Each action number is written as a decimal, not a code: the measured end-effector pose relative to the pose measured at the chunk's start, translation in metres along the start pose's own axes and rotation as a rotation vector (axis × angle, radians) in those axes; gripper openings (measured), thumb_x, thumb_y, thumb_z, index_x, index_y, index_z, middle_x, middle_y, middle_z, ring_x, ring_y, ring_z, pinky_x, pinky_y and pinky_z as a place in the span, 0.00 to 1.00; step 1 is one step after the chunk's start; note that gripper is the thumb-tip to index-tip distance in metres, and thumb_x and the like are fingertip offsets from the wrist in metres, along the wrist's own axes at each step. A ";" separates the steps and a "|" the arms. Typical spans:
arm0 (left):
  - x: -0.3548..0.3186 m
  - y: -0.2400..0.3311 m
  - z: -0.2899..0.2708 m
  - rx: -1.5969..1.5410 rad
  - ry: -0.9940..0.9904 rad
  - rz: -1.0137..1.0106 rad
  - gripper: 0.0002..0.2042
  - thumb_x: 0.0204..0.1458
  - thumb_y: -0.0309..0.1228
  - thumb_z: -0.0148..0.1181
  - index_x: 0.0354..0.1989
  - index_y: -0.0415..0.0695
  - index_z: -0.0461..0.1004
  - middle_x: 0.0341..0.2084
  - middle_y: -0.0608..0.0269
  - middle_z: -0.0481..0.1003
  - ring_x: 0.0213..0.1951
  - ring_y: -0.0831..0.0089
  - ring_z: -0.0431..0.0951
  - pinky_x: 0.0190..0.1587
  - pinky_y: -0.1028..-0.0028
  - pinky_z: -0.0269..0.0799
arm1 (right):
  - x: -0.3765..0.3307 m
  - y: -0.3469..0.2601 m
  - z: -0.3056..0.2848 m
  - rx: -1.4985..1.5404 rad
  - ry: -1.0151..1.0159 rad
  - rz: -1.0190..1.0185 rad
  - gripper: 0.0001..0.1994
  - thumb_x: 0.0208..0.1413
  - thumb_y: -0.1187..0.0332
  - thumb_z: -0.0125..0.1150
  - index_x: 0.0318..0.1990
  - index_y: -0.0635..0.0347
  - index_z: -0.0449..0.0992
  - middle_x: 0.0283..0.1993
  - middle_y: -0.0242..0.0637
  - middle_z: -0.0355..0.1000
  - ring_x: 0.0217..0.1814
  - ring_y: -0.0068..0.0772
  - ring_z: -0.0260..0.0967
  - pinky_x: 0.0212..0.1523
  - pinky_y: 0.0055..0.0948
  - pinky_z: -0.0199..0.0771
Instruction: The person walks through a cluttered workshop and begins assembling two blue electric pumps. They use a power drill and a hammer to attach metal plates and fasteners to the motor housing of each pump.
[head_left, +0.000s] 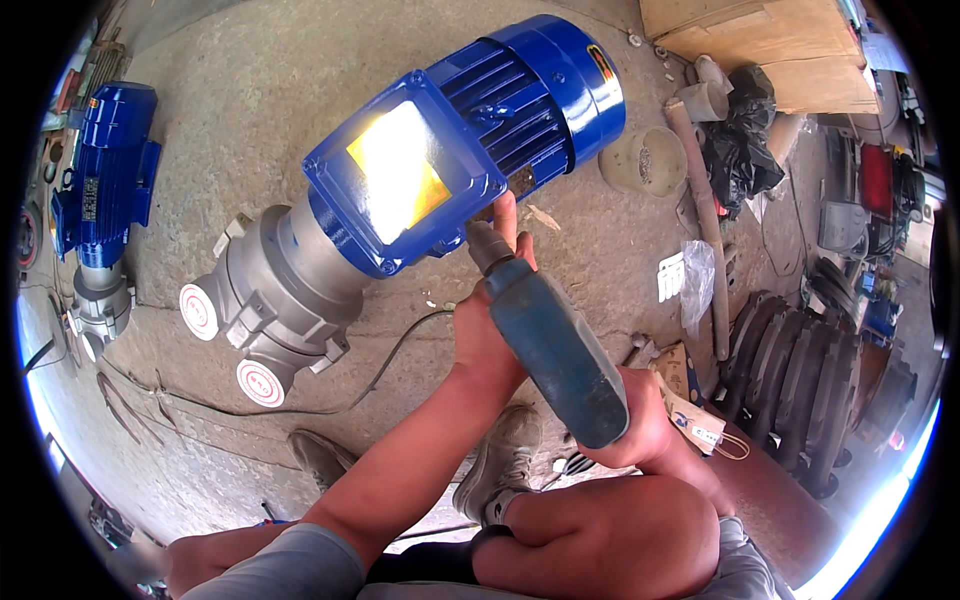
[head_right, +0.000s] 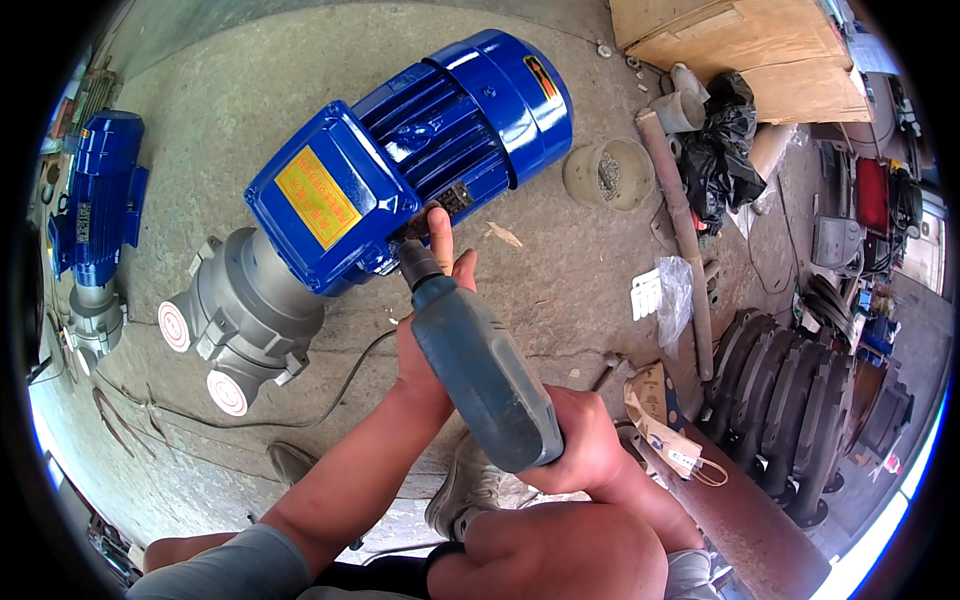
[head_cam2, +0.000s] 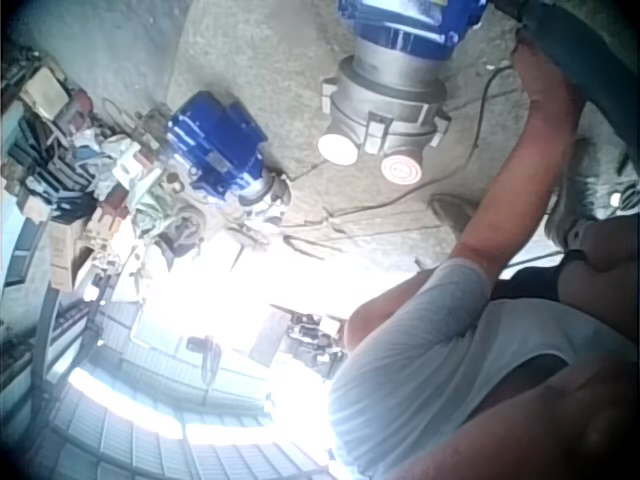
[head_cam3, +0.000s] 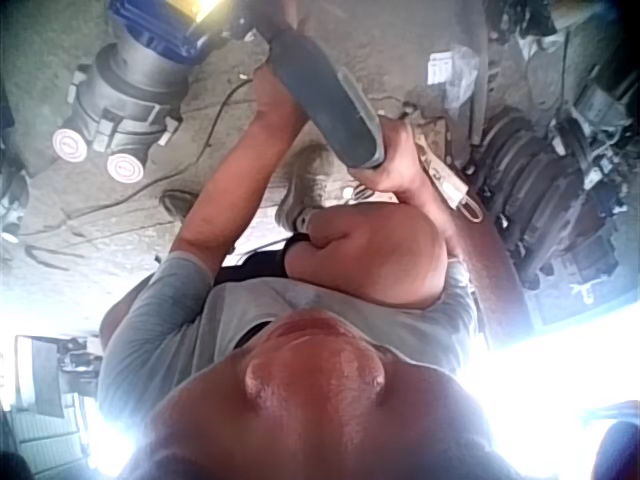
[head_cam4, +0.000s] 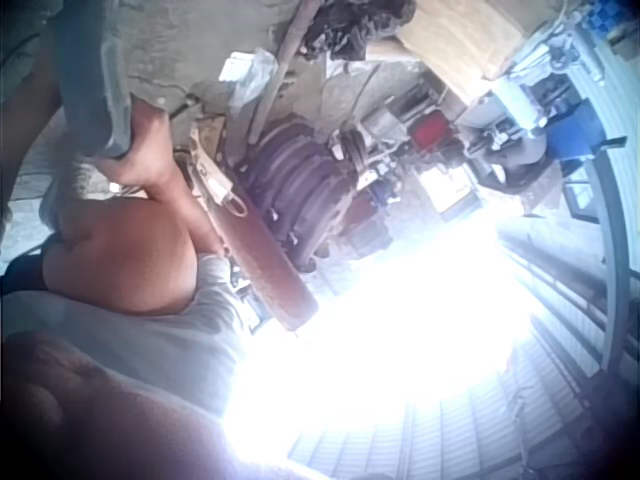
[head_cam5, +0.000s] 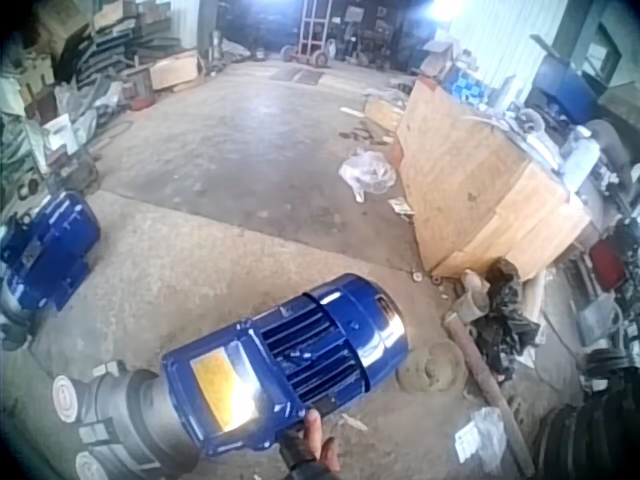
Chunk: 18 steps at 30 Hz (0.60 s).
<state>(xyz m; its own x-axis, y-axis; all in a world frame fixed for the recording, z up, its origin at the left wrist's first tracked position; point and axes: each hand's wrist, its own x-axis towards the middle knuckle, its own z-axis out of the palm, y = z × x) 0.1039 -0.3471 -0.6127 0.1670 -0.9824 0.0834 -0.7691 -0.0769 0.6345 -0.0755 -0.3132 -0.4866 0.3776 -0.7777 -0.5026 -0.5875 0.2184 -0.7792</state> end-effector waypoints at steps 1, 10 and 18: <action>0.000 0.000 0.001 -0.013 -0.005 -0.010 0.34 0.75 0.34 0.56 0.84 0.39 0.52 0.75 0.55 0.72 0.30 0.61 0.90 0.22 0.65 0.79 | -0.001 0.001 0.000 0.002 -0.004 0.006 0.14 0.41 0.69 0.76 0.37 0.60 0.83 0.32 0.40 0.82 0.30 0.33 0.80 0.34 0.35 0.80; -0.001 -0.003 -0.001 0.034 -0.042 0.039 0.31 0.75 0.33 0.56 0.82 0.39 0.56 0.77 0.55 0.69 0.32 0.60 0.90 0.23 0.66 0.80 | 0.001 -0.003 -0.002 0.023 -0.004 0.011 0.15 0.41 0.69 0.75 0.39 0.60 0.84 0.32 0.40 0.82 0.31 0.32 0.81 0.35 0.35 0.80; -0.003 -0.003 0.000 -0.100 -0.058 -0.015 0.31 0.73 0.31 0.56 0.82 0.39 0.56 0.82 0.57 0.62 0.37 0.60 0.91 0.25 0.65 0.81 | 0.000 -0.002 -0.001 0.032 -0.008 0.014 0.15 0.41 0.70 0.75 0.40 0.61 0.84 0.33 0.39 0.83 0.31 0.30 0.81 0.35 0.35 0.81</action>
<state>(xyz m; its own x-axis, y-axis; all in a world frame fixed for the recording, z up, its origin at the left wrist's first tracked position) 0.1058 -0.3436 -0.6144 0.1398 -0.9897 0.0308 -0.7012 -0.0770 0.7088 -0.0748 -0.3142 -0.4853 0.3751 -0.7699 -0.5163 -0.5699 0.2477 -0.7835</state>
